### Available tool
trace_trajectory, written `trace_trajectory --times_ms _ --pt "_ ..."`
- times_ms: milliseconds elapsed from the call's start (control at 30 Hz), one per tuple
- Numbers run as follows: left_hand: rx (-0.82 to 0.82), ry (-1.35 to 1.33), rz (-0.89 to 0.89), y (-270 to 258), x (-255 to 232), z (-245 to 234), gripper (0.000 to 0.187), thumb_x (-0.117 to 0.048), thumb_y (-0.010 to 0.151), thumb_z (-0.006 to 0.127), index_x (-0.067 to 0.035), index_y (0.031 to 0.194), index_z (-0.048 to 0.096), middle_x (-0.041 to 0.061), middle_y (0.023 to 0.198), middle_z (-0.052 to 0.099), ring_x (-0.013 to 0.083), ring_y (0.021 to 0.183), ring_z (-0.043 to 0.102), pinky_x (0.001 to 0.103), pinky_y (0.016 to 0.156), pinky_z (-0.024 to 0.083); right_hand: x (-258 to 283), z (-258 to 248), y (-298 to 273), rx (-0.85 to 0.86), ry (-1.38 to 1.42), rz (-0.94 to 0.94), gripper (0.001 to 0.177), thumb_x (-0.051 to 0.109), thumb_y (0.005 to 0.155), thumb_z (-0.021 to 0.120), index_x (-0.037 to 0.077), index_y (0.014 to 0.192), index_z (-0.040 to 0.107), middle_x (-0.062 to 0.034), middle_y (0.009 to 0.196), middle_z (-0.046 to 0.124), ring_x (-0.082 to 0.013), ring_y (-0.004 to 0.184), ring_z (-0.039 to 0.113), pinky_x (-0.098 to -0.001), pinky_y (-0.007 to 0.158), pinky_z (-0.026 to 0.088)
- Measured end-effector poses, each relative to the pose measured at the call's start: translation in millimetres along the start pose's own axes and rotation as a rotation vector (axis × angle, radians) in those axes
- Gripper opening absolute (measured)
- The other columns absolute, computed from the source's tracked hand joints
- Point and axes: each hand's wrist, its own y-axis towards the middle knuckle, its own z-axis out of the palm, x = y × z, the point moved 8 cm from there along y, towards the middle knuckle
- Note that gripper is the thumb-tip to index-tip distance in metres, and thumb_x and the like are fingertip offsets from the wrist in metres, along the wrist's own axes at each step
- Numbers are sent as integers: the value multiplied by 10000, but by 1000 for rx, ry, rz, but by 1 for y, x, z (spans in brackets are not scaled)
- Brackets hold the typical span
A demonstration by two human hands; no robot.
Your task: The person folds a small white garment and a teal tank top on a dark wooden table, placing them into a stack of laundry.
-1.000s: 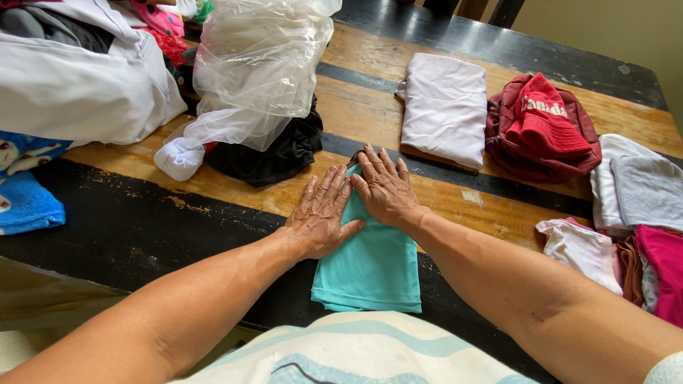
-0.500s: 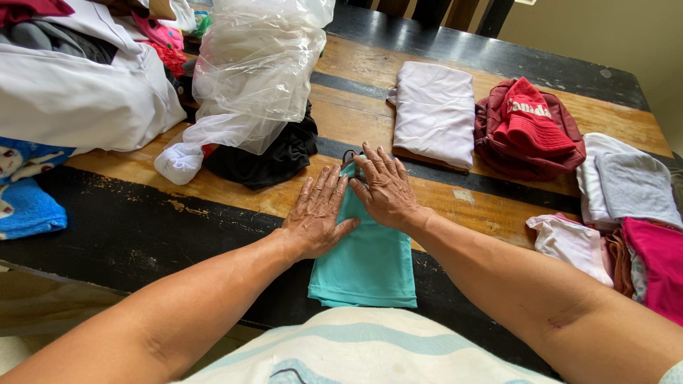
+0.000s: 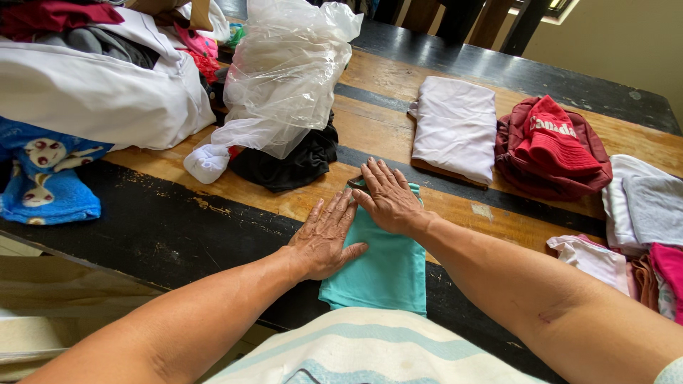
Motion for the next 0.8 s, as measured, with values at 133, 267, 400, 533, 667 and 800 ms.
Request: trace_trajectory --times_ms 133,267,400,533,667,800 --pt "6 39 -5 2 2 2 948 -668 991 342 -33 1604 -2 176 1692 -26 296 1564 -61 483 1238 -27 -3 -1 3 34 11 17 785 610 1026 248 86 1607 191 -127 1696 120 -283 1569 50 -461 1249 33" --pt "-53 27 26 -3 1 -1 916 -643 1001 359 -29 1604 46 185 1692 4 301 1565 -35 487 1239 -9 2 -17 -11 2 39 16 762 607 1009 278 136 1607 229 -98 1697 152 -268 1571 67 -473 1250 31" --pt "-133 1 107 -18 -8 -10 868 -607 1021 375 -34 1616 108 196 1683 68 310 1568 12 497 1248 17 9 -33 -49 -133 62 -72 727 562 1031 314 100 1591 267 -141 1683 198 -296 1568 87 -478 1250 61" --pt "-125 -14 190 -36 -24 -11 840 -601 1024 378 -57 1620 145 163 1699 93 306 1577 31 488 1255 34 24 -38 -103 -248 68 -162 660 441 1055 403 53 1579 299 -188 1675 237 -335 1569 142 -496 1256 115" --pt "-25 46 202 -44 -33 0 831 -633 1000 376 -118 1612 149 147 1688 56 316 1556 -13 499 1236 11 46 -31 -150 -241 129 -191 625 342 1036 488 49 1565 327 -191 1663 268 -347 1560 187 -510 1253 158" --pt "29 86 167 -44 -32 6 840 -674 985 357 -159 1610 132 143 1683 14 315 1544 -53 514 1225 -9 64 -35 -183 -237 248 -253 487 293 1053 520 102 1497 463 -172 1646 366 -345 1567 255 -512 1277 217"
